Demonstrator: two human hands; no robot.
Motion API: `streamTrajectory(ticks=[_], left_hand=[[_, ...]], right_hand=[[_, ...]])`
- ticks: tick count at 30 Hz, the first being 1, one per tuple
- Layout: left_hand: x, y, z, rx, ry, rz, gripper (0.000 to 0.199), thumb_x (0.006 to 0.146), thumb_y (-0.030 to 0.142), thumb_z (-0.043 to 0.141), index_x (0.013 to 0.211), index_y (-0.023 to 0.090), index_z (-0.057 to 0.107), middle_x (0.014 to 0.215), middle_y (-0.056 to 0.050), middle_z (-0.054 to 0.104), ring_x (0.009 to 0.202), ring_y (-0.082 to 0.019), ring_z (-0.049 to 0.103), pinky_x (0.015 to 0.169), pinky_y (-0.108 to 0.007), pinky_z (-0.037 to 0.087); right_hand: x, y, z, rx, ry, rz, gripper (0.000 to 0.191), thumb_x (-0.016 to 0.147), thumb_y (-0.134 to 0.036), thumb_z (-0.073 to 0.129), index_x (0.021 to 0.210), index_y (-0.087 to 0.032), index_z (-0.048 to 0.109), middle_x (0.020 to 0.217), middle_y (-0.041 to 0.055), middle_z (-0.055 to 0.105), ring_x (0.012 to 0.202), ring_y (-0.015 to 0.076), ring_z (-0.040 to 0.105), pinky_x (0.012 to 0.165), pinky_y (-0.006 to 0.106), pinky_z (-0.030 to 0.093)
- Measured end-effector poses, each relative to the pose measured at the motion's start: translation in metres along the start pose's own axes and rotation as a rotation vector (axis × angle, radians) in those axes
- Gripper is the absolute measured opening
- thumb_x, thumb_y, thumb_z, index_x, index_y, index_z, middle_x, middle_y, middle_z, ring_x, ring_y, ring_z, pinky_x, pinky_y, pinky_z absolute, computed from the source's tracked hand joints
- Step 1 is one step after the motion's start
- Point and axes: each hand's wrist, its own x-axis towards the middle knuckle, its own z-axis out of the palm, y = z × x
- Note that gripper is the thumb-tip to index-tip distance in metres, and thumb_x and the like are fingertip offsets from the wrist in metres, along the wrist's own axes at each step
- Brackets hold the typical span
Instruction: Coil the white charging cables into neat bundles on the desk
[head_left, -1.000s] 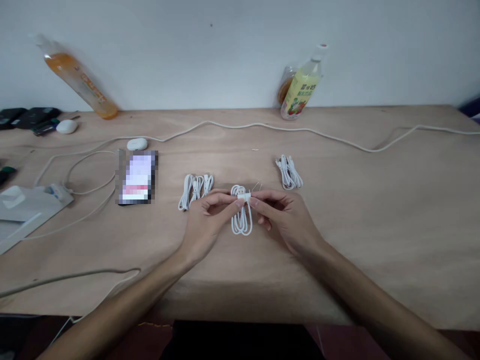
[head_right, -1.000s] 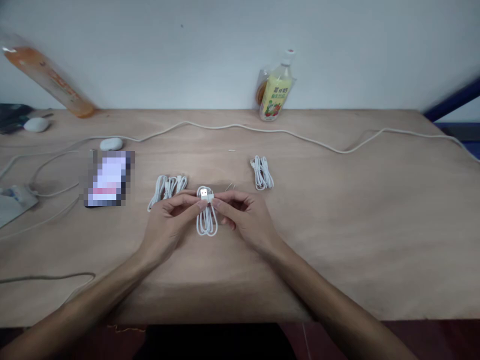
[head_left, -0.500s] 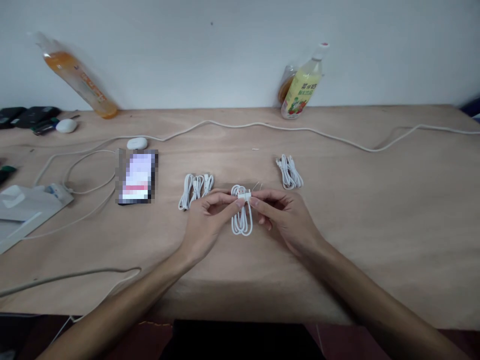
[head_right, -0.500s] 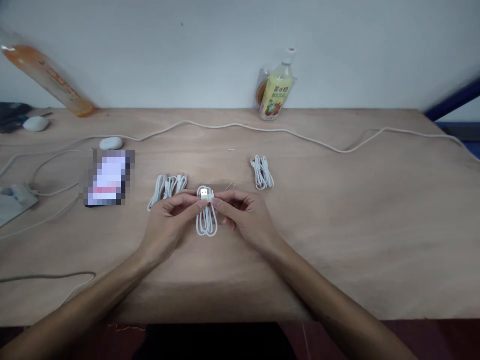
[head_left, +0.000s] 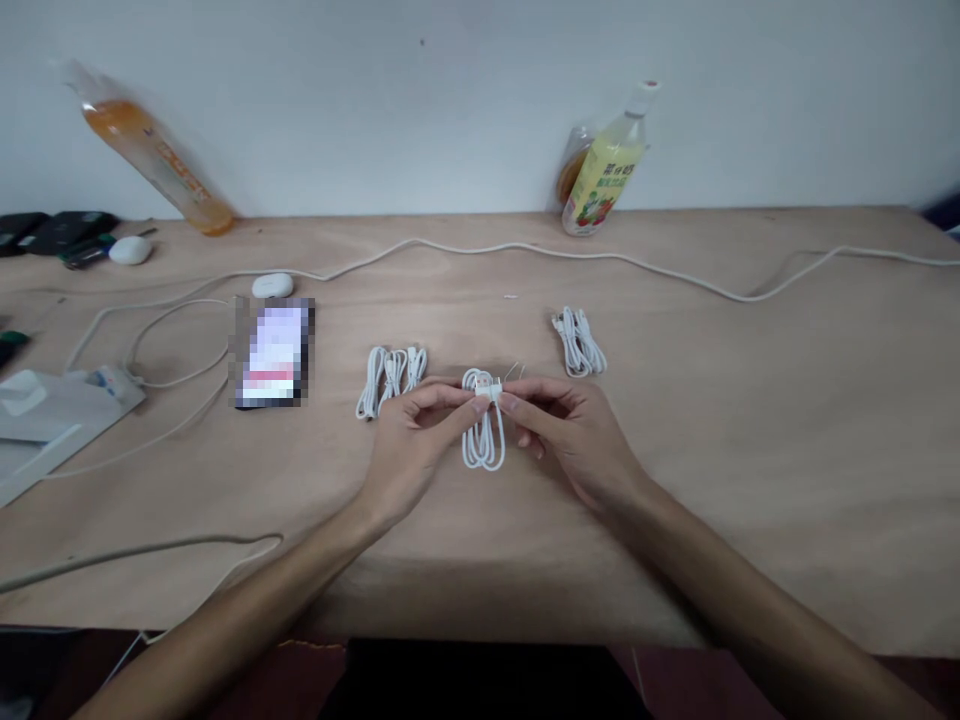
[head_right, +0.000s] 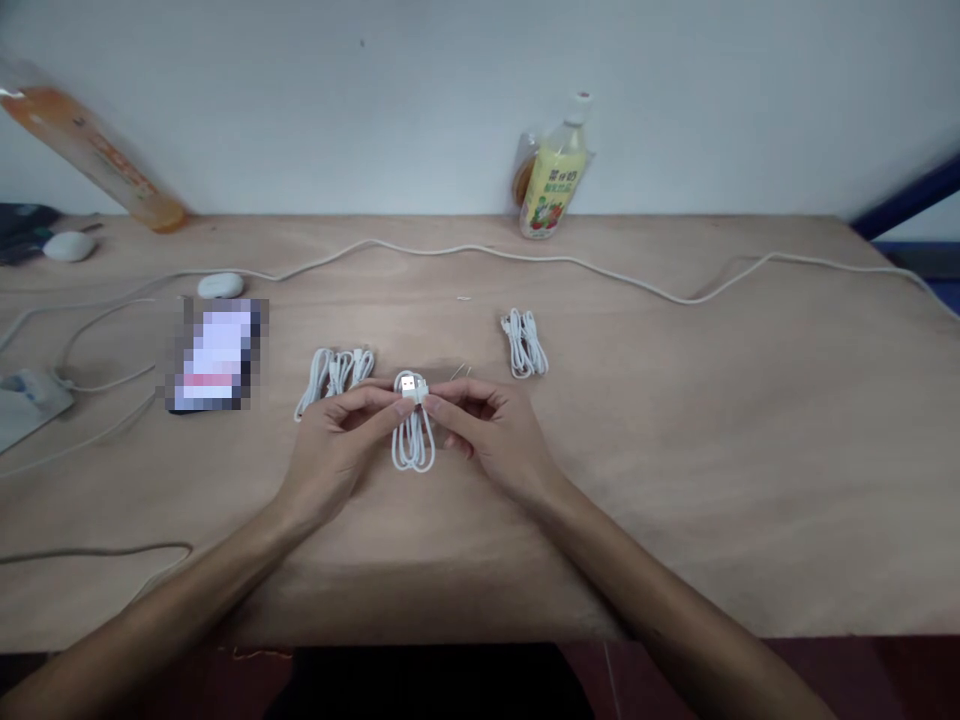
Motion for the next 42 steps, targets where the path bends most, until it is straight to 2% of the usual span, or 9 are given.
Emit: streamTrajectory(ticks=[18,28,42], left_hand=[[0.0003,-0.0014,-0.0008,-0.006,0.0,0.005,0.01,0.083,0.035,0.088,0.084,0.025,0.088,0.1,-0.006,0.085,0.095,-0.023,0.077,0.092,-0.038,0.062],[0.0007,-0.0012,-0.0003,-0.036,-0.003,-0.003,0.007,0.083,0.033,0.089,0.083,0.025,0.089,0.096,-0.003,0.085,0.091,-0.019,0.077,0.086,-0.032,0.061],[0.0014,-0.0031,-0.0006,-0.043,-0.002,-0.016,0.011,0.081,0.035,0.089,0.083,0.024,0.089,0.097,-0.005,0.085,0.091,-0.02,0.077,0.088,-0.033,0.061]], right_hand=[[-0.0001,-0.0016,0.0008,0.016,-0.006,-0.005,0.026,0.083,-0.048,0.088,0.092,-0.024,0.089,0.064,-0.0015,0.063,0.056,0.0112,0.047,0.05,0.025,0.036],[0.0013,-0.0008,0.0008,0.035,-0.006,-0.009,0.025,0.081,-0.045,0.089,0.091,-0.022,0.089,0.063,-0.0025,0.062,0.054,0.0092,0.047,0.049,0.023,0.035],[0.0007,0.0004,-0.0004,0.02,-0.005,-0.018,0.026,0.082,-0.046,0.089,0.092,-0.022,0.089,0.066,-0.0019,0.064,0.054,0.0093,0.048,0.049,0.024,0.036]])
